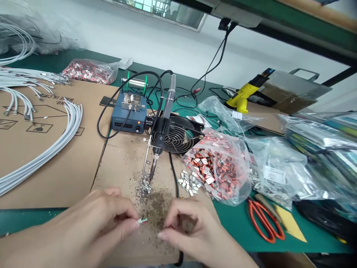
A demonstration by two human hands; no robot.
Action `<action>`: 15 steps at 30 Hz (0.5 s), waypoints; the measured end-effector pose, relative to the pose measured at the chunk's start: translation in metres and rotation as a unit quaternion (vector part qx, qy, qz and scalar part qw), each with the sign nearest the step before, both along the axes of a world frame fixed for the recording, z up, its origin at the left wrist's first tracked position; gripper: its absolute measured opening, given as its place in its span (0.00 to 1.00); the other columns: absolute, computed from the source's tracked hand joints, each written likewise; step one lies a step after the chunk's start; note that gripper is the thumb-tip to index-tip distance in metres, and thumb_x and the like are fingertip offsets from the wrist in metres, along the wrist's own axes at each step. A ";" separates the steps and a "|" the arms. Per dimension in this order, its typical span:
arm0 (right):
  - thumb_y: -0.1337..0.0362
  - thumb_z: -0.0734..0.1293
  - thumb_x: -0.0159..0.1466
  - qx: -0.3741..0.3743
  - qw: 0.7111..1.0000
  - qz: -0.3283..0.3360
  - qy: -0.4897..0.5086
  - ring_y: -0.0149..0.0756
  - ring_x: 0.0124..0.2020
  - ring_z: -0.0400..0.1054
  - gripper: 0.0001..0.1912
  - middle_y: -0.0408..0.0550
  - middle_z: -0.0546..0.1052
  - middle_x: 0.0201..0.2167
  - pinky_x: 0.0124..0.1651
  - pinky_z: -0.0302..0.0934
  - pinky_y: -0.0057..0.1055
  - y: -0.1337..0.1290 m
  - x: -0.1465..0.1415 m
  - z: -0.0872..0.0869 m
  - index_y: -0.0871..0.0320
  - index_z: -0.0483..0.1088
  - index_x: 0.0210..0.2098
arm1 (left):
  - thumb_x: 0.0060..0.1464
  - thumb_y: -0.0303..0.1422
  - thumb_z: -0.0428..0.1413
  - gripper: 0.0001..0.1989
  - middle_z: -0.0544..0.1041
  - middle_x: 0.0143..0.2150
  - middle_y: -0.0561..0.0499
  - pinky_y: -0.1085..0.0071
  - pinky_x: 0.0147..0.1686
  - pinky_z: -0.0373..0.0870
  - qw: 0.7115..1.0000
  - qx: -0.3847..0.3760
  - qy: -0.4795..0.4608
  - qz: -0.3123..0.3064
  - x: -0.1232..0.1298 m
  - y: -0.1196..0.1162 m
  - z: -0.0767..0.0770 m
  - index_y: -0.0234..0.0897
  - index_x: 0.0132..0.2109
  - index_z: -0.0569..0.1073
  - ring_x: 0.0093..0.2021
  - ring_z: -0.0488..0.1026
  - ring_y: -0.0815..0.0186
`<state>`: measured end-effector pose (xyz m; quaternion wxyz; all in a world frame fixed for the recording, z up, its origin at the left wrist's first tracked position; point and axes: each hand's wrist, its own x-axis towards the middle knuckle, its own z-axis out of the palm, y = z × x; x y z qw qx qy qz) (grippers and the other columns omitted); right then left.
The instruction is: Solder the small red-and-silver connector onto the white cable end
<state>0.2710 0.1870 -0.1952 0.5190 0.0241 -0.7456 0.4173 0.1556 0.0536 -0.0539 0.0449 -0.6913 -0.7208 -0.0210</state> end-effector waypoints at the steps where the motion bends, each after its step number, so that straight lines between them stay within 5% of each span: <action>1: 0.63 0.71 0.54 -0.001 1.000 0.011 0.020 0.23 0.20 0.55 0.10 0.40 0.64 0.17 0.22 0.49 0.21 -0.005 -0.002 -0.003 0.62 0.67 0.23 | 0.57 0.44 0.47 0.17 0.71 0.30 0.52 0.74 0.31 0.59 1.000 0.000 0.006 0.020 0.005 -0.007 -0.003 0.40 0.33 0.74 0.31 0.66 0.68; 10: 0.65 0.70 0.51 -0.102 0.963 0.142 0.206 0.26 0.20 0.59 0.07 0.43 0.67 0.19 0.22 0.50 0.23 -0.035 -0.031 -0.004 0.58 0.75 0.31 | 0.49 0.48 0.54 0.19 0.67 0.27 0.55 0.83 0.11 0.55 0.953 -0.077 -0.284 0.074 0.006 -0.016 -0.026 0.34 0.33 0.63 0.15 0.54 0.79; 15: 0.64 0.68 0.54 -0.073 0.971 0.089 0.209 0.27 0.19 0.57 0.05 0.45 0.68 0.18 0.21 0.50 0.24 -0.043 -0.024 -0.008 0.61 0.72 0.26 | 0.50 0.47 0.54 0.19 0.67 0.27 0.56 0.85 0.11 0.57 0.953 -0.068 -0.291 0.043 0.003 -0.023 -0.034 0.34 0.33 0.62 0.14 0.55 0.81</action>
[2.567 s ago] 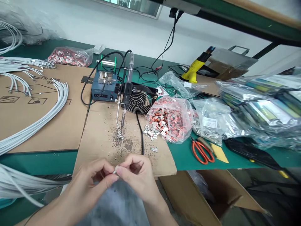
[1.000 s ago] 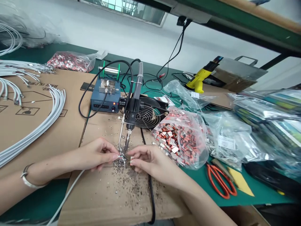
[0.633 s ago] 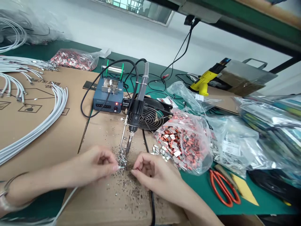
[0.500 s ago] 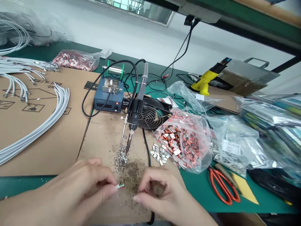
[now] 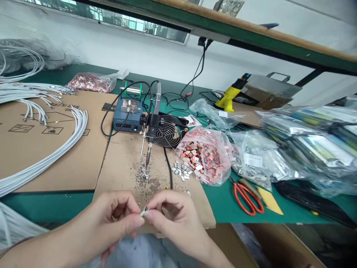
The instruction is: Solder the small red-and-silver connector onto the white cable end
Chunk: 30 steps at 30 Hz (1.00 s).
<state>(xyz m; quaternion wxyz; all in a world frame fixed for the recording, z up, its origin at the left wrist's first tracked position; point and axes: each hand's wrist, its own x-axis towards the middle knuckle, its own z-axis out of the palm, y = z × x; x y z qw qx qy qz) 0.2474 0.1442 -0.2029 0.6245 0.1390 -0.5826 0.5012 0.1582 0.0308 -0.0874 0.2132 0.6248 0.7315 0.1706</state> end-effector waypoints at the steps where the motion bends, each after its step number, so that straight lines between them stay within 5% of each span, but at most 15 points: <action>1: 0.64 0.68 0.54 0.004 1.000 -0.022 0.002 0.27 0.19 0.57 0.06 0.45 0.67 0.17 0.21 0.50 0.24 -0.002 0.001 -0.001 0.61 0.71 0.25 | 0.51 0.47 0.54 0.19 0.66 0.27 0.56 0.85 0.11 0.56 1.000 0.009 0.008 -0.007 0.000 -0.001 -0.002 0.34 0.33 0.62 0.14 0.55 0.81; 10: 0.68 0.65 0.58 -0.013 0.985 -0.045 0.166 0.25 0.20 0.56 0.07 0.41 0.64 0.17 0.22 0.52 0.21 -0.020 -0.019 -0.005 0.60 0.65 0.24 | 0.46 0.54 0.54 0.25 0.66 0.18 0.57 0.82 0.08 0.48 0.992 0.025 -0.113 -0.057 0.005 0.002 -0.016 0.34 0.28 0.59 0.10 0.52 0.79; 17: 0.68 0.68 0.57 -0.055 0.980 -0.142 0.127 0.25 0.18 0.60 0.02 0.42 0.69 0.18 0.20 0.55 0.20 0.015 0.006 -0.014 0.59 0.71 0.28 | 0.49 0.38 0.57 0.14 0.71 0.25 0.53 0.79 0.26 0.58 0.993 0.102 0.014 -0.050 -0.014 0.008 0.010 0.31 0.28 0.65 0.26 0.62 0.75; 23: 0.59 0.70 0.56 -0.065 0.991 0.101 -0.058 0.24 0.19 0.66 0.12 0.44 0.72 0.22 0.22 0.61 0.19 0.048 0.022 -0.010 0.63 0.69 0.32 | 0.43 0.38 0.60 0.14 0.65 0.21 0.57 0.78 0.23 0.56 0.995 0.085 0.046 -0.029 -0.026 0.037 0.035 0.30 0.30 0.67 0.23 0.59 0.75; 30: 0.65 0.70 0.55 -0.095 0.977 0.107 -0.161 0.23 0.20 0.67 0.14 0.43 0.72 0.25 0.24 0.64 0.19 0.063 0.012 0.020 0.64 0.65 0.36 | 0.49 0.44 0.55 0.21 0.66 0.25 0.54 0.78 0.20 0.51 0.993 0.025 0.114 -0.012 -0.019 0.069 0.056 0.27 0.38 0.70 0.22 0.58 0.75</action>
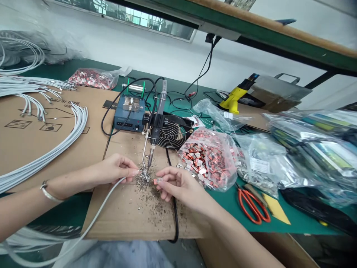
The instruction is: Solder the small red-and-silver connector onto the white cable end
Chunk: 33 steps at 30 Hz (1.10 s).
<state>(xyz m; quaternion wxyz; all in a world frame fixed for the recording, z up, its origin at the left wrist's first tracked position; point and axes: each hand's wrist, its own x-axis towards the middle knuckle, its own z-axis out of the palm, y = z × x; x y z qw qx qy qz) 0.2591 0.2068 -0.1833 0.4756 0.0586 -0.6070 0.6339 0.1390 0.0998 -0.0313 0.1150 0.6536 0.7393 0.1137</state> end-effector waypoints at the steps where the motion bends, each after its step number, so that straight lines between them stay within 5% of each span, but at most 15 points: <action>1: 0.65 0.70 0.54 -0.009 1.000 0.013 -0.011 0.23 0.19 0.67 0.14 0.43 0.72 0.24 0.23 0.64 0.19 0.002 -0.003 0.004 0.64 0.64 0.36 | 0.50 0.44 0.55 0.20 0.66 0.24 0.53 0.78 0.20 0.51 1.000 -0.001 0.011 -0.011 0.000 0.004 0.001 0.26 0.37 0.71 0.21 0.57 0.76; 8: 0.65 0.70 0.53 -0.045 0.998 0.045 0.021 0.24 0.20 0.69 0.13 0.43 0.72 0.23 0.24 0.66 0.18 0.010 -0.025 0.018 0.64 0.63 0.33 | 0.51 0.42 0.53 0.17 0.68 0.25 0.51 0.78 0.20 0.52 0.999 -0.001 -0.014 -0.042 -0.010 0.015 -0.005 0.28 0.33 0.72 0.21 0.58 0.75; 14: 0.61 0.72 0.51 -0.062 0.995 0.059 0.052 0.24 0.20 0.68 0.17 0.43 0.73 0.24 0.23 0.65 0.18 0.010 -0.028 0.015 0.64 0.63 0.33 | 0.50 0.37 0.55 0.14 0.68 0.23 0.53 0.79 0.23 0.59 0.997 -0.004 -0.075 -0.027 -0.007 0.015 -0.006 0.28 0.37 0.72 0.23 0.61 0.75; 33: 0.62 0.72 0.53 -0.067 0.993 0.071 0.073 0.23 0.20 0.67 0.14 0.45 0.74 0.25 0.22 0.63 0.17 0.010 -0.025 0.013 0.63 0.66 0.33 | 0.54 0.34 0.53 0.10 0.67 0.24 0.55 0.81 0.22 0.60 0.996 -0.003 -0.080 -0.036 -0.003 0.015 -0.007 0.29 0.37 0.72 0.24 0.61 0.75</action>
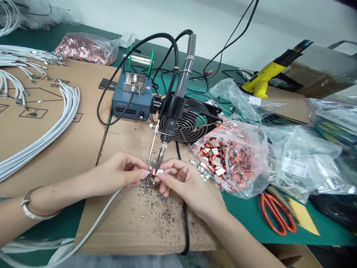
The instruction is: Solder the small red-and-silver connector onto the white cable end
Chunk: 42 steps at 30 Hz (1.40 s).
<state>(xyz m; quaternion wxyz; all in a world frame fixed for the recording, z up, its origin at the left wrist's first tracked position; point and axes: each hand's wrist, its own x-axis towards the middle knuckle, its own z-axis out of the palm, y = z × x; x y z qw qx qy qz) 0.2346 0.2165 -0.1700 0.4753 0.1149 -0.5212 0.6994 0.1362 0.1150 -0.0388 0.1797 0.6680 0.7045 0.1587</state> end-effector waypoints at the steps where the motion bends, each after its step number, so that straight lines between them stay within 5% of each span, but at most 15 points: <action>1: 0.62 0.72 0.53 -0.001 1.000 -0.003 -0.001 0.23 0.20 0.67 0.14 0.46 0.74 0.25 0.22 0.63 0.17 0.000 0.000 0.000 0.63 0.66 0.33 | 0.54 0.34 0.53 0.10 0.67 0.24 0.55 0.81 0.22 0.60 1.000 0.002 -0.001 0.003 0.000 0.000 0.000 0.29 0.37 0.72 0.24 0.61 0.75; 28: 0.64 0.71 0.55 0.035 0.998 -0.001 0.042 0.22 0.22 0.65 0.08 0.49 0.77 0.27 0.23 0.55 0.16 0.002 0.004 -0.005 0.60 0.71 0.33 | 0.54 0.33 0.54 0.09 0.68 0.23 0.56 0.83 0.22 0.60 0.997 -0.030 -0.066 -0.027 0.000 0.001 0.002 0.29 0.35 0.72 0.23 0.61 0.78; 42: 0.62 0.72 0.52 0.009 0.999 -0.042 -0.014 0.21 0.17 0.58 0.12 0.49 0.76 0.24 0.20 0.52 0.19 -0.003 0.004 0.004 0.63 0.68 0.31 | 0.54 0.36 0.52 0.13 0.66 0.24 0.54 0.79 0.23 0.60 0.999 -0.017 0.030 -0.010 -0.001 0.000 -0.001 0.29 0.36 0.73 0.24 0.60 0.74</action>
